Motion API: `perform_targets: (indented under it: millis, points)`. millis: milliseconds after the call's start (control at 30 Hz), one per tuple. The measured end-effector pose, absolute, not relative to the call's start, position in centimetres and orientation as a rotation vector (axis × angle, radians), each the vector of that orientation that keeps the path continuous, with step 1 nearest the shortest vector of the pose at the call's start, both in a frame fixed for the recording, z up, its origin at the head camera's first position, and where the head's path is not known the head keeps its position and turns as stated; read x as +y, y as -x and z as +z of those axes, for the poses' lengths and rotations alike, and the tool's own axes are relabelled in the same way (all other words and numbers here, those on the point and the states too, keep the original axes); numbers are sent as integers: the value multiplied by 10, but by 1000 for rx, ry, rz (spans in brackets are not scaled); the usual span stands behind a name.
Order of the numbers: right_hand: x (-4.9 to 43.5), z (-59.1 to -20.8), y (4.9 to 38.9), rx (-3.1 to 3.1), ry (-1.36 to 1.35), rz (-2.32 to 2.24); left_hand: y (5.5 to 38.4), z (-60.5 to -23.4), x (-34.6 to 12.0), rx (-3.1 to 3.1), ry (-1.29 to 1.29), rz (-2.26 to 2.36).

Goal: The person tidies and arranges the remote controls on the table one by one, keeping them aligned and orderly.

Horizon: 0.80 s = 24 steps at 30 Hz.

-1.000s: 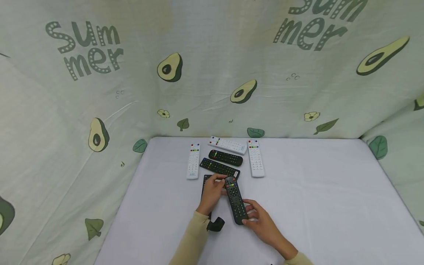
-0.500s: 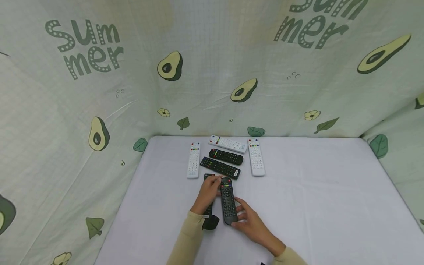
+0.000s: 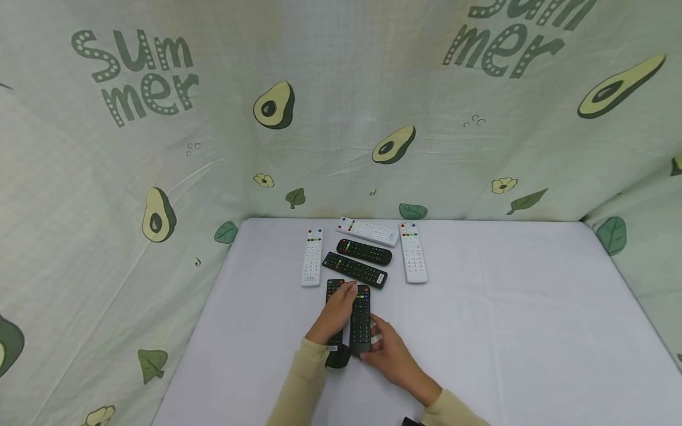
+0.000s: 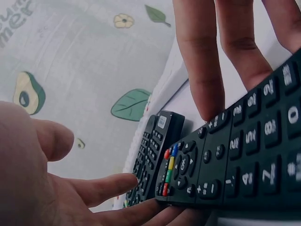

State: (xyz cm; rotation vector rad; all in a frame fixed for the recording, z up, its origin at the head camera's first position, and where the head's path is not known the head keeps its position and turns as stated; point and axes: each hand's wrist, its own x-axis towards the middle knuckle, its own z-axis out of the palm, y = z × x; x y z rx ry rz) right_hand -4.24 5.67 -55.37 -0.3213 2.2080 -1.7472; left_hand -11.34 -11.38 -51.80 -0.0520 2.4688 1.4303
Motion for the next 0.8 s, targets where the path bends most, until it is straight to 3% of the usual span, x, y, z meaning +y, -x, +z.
perform_targets:
  millis: [800]
  points:
    - [49, -552, 47, 2288, 408, -1617, 106, -514, -96, 2566, 7, 1228]
